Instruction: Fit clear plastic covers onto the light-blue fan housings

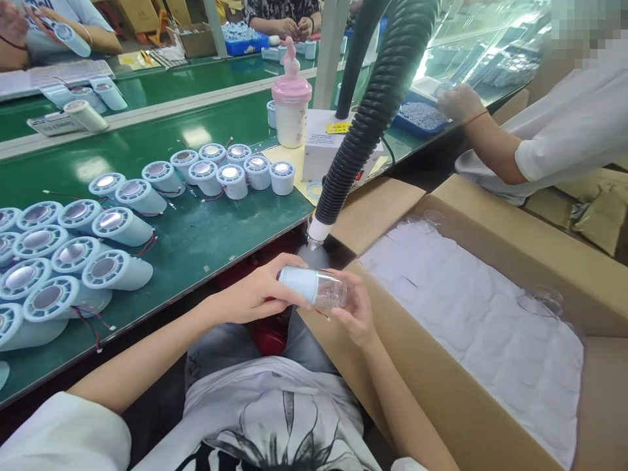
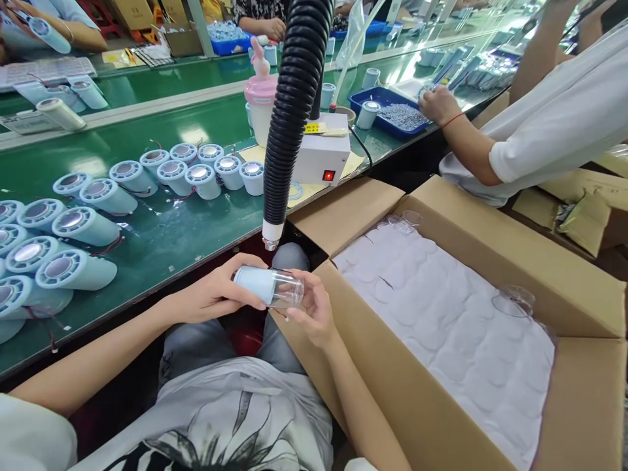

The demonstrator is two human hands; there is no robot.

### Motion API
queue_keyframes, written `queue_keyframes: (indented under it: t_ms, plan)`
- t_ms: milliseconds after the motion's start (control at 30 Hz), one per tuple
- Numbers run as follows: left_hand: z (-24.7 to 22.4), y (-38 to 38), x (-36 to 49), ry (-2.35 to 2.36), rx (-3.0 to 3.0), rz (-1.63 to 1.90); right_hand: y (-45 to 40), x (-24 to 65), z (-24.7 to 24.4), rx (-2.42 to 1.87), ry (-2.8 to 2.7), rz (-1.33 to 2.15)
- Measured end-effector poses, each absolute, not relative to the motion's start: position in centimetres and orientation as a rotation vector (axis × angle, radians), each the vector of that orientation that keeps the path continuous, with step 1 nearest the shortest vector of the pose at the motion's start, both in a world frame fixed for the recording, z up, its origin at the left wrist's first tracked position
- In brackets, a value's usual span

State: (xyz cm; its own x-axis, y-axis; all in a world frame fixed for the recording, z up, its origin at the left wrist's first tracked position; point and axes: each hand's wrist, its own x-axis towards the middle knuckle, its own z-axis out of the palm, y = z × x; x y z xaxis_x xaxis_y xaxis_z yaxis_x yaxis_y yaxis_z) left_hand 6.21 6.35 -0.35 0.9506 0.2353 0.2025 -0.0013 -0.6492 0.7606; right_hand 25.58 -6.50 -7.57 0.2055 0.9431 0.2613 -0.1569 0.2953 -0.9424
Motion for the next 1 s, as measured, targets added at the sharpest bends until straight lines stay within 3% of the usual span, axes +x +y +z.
queue_keyframes:
  t_ms: [267, 533, 700, 1000]
  plan:
    - [-1.1, 5.1, 5.5, 0.267, 1.945, 0.366, -7.1, 25.3, -6.3, -1.019, -1.166, 1.155]
    - [-1.3, 4.3, 4.4, 0.264, 1.769, 0.27, -7.8, 23.9, -4.3, -1.02, -0.737, 1.582]
    - [-1.2, 3.9, 3.8, 0.303, 1.657, 0.249, -8.1, 23.7, -4.3, -0.971, -0.702, 1.642]
    - [-1.9, 4.2, 2.4, 0.211, 1.967, 0.315, -8.1, 22.7, -3.2, -0.986, -0.524, 1.782]
